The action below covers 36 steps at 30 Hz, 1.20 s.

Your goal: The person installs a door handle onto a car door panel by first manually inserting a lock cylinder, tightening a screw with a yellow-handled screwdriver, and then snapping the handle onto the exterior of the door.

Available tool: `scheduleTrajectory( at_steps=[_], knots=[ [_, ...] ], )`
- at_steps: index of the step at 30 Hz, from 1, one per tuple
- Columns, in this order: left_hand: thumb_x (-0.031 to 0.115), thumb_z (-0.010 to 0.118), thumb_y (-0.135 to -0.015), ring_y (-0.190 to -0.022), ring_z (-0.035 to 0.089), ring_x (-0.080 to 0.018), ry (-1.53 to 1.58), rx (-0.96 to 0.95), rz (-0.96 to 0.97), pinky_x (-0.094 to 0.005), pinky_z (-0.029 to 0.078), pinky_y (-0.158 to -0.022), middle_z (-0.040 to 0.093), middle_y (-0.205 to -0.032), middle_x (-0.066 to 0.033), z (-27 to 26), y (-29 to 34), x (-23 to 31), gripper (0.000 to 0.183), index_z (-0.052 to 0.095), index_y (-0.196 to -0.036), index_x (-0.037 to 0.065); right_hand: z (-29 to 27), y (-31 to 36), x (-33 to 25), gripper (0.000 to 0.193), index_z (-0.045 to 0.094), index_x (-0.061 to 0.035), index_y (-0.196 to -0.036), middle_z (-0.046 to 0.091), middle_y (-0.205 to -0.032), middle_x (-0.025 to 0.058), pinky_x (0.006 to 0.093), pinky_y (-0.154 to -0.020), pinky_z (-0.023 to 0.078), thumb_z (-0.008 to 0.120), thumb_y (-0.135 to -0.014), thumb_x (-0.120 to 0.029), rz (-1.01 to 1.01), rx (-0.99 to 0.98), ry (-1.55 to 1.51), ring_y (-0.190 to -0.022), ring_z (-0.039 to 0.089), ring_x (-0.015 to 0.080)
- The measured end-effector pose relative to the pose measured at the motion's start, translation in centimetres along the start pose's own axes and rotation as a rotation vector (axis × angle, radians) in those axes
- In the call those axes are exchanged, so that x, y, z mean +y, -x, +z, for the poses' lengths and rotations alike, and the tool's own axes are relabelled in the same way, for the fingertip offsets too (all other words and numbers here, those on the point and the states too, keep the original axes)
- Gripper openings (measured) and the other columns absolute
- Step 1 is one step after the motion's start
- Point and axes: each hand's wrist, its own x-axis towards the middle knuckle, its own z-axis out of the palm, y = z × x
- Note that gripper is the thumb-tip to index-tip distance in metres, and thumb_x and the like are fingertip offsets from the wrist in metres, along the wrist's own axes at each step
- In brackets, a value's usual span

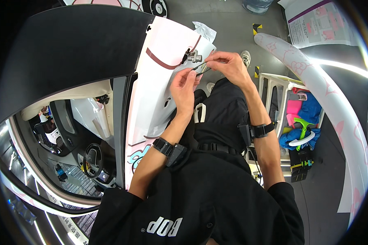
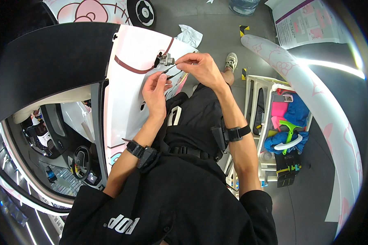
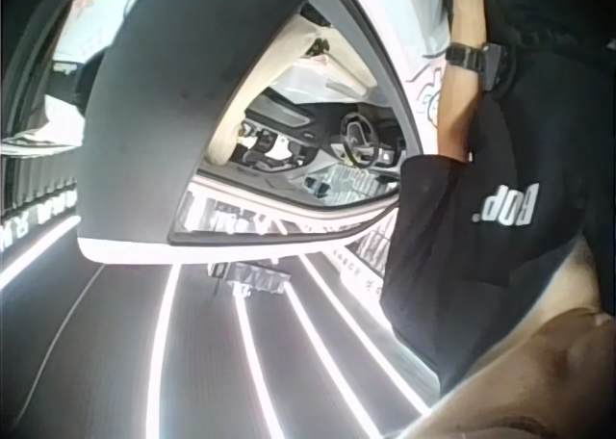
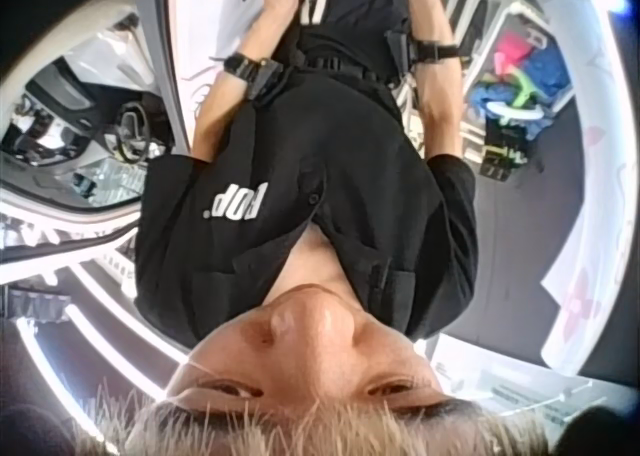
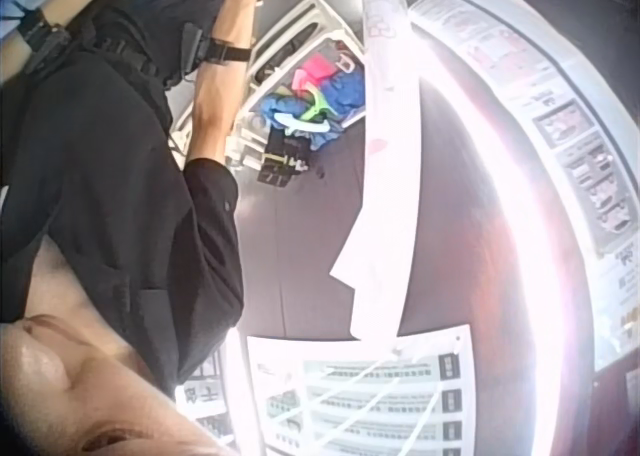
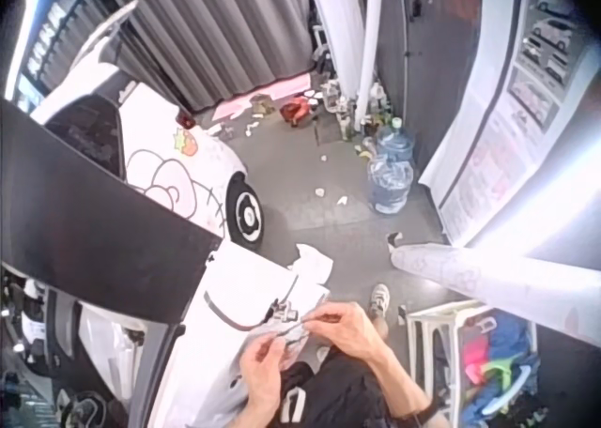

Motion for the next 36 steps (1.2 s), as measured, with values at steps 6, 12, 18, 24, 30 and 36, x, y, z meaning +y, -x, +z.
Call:
scheduleTrajectory(
  at_steps=[6,12,18,24,30,36],
  knots=[
    [0.007,0.066,-0.097,-0.087,0.068,-0.015,-0.056,-0.023,0.078,-0.0284,0.058,-0.077,0.07,-0.101,-0.0093,0.0,0.2,0.6,0.019,0.064,-0.113,-0.002,0.2,0.2,-0.3,0.013,0.077,0.0,-0.099,0.073,-0.095,0.0043,0.0256,-0.08,0.052,0.072,-0.088,-0.006,-0.095,0.014,-0.022,-0.09,0.064,0.0093],
    [-0.006,0.064,-0.093,-0.104,0.067,-0.0181,-0.114,-0.003,0.245,-0.0286,0.054,-0.092,0.068,-0.112,-0.0126,0.4,0.0,1.3,0.028,0.056,-0.12,-0.002,0.4,0.6,0.9,0.015,0.075,0.0031,-0.096,0.067,-0.11,0.0064,0.0262,-0.083,0.054,0.068,-0.085,0.009,-0.211,0.017,-0.168,-0.099,0.065,0.0122],
    [-0.009,0.063,-0.092,-0.107,0.066,-0.0182,-0.082,-0.047,0.25,-0.0287,0.053,-0.093,0.067,-0.116,-0.0136,0.4,0.0,1.1,0.028,0.055,-0.118,-0.001,0.3,1.0,0.7,0.017,0.074,0.0041,-0.097,0.065,-0.113,0.0068,0.0254,-0.085,0.055,0.066,-0.085,0.013,-0.221,0.016,-0.189,-0.1,0.064,0.0122],
    [-0.006,0.065,-0.093,-0.103,0.067,-0.0165,-0.071,-0.055,0.196,-0.028,0.053,-0.09,0.068,-0.112,-0.0123,-0.4,-0.3,-0.2,0.016,0.059,-0.108,-0.002,1.0,1.1,0.1,0.017,0.073,0.0034,-0.103,0.068,-0.108,0.0059,0.0263,-0.086,0.054,0.07,-0.087,0.006,-0.201,0.103,-0.212,-0.099,0.065,0.0125],
    [0.001,0.067,-0.095,-0.089,0.068,-0.0128,-0.106,-0.07,0.083,-0.0253,0.053,-0.082,0.071,-0.099,-0.0087,-0.3,-0.2,-0.2,0.012,0.061,-0.106,-0.002,1.2,1.2,0.4,0.018,0.073,0.0035,-0.106,0.072,-0.096,0.0038,0.0239,-0.082,0.052,0.074,-0.088,-0.003,-0.019,0.142,-0.155,-0.09,0.065,0.0093],
    [0.006,0.066,-0.097,-0.091,0.07,-0.0168,-0.139,-0.077,0.016,-0.03,0.058,-0.079,0.068,-0.101,-0.0094,-0.4,-0.9,-1.6,0.017,0.059,-0.111,-0.002,2.1,0.0,2.1,0.018,0.076,-0.0013,-0.107,0.073,-0.092,0.0059,0.025,-0.074,0.05,0.071,-0.09,-0.006,-0.13,0.272,-0.005,-0.082,0.064,0.0088]
  ],
)
